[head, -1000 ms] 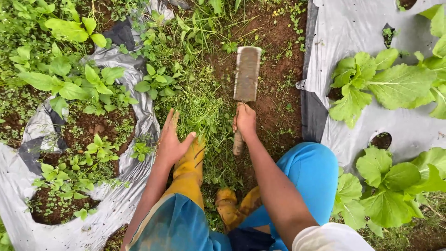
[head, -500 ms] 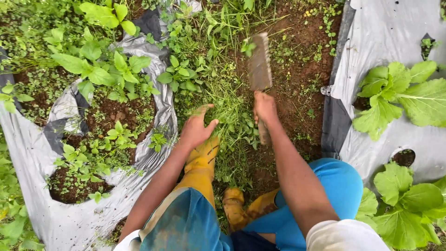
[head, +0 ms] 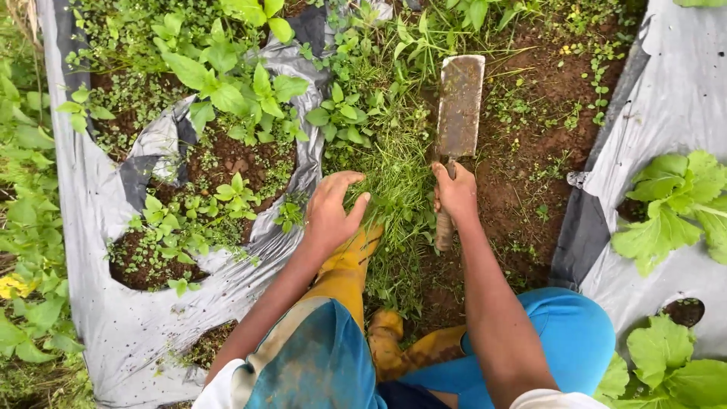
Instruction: Clearing weeds from a garden bed using a hand hoe and manual pulling.
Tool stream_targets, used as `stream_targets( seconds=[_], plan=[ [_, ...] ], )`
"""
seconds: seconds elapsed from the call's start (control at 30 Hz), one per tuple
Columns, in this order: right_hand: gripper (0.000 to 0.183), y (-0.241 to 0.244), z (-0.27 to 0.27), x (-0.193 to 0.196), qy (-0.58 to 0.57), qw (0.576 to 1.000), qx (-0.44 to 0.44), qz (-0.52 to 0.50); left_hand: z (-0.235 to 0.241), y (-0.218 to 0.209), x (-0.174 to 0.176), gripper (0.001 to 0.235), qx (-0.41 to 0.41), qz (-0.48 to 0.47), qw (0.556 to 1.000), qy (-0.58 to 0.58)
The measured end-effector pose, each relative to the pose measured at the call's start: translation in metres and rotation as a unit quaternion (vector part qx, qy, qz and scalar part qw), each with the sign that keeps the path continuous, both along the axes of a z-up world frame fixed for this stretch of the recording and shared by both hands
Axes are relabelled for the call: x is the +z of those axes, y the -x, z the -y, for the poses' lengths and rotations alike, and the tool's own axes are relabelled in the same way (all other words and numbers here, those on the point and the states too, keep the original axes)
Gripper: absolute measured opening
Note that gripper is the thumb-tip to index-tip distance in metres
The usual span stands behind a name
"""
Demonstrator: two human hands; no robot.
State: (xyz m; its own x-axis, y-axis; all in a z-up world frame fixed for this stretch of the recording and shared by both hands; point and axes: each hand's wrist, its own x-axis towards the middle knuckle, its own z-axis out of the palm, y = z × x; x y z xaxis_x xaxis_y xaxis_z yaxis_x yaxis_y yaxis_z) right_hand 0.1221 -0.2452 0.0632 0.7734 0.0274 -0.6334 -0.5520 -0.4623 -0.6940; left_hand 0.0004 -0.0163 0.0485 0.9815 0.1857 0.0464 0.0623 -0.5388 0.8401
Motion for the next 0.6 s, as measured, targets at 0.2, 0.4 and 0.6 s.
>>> stream_targets(
  seconds=[0.2,0.4,0.6],
  plan=[
    [0.023,0.015,-0.055,0.043,-0.064,0.995,0.045,-0.061,-0.024,0.03,0.067,0.027,-0.018,-0.021,0.992,0.122],
    [0.036,0.076,-0.103,0.018,-0.08,0.993,-0.032,-0.076,-0.042,0.082,0.09,0.018,0.086,0.072,0.988,0.11],
    [0.038,0.061,-0.173,-0.007,-0.165,0.984,-0.001,-0.06,-0.08,0.158,-0.003,0.015,0.247,0.157,0.949,-0.121]
  ],
)
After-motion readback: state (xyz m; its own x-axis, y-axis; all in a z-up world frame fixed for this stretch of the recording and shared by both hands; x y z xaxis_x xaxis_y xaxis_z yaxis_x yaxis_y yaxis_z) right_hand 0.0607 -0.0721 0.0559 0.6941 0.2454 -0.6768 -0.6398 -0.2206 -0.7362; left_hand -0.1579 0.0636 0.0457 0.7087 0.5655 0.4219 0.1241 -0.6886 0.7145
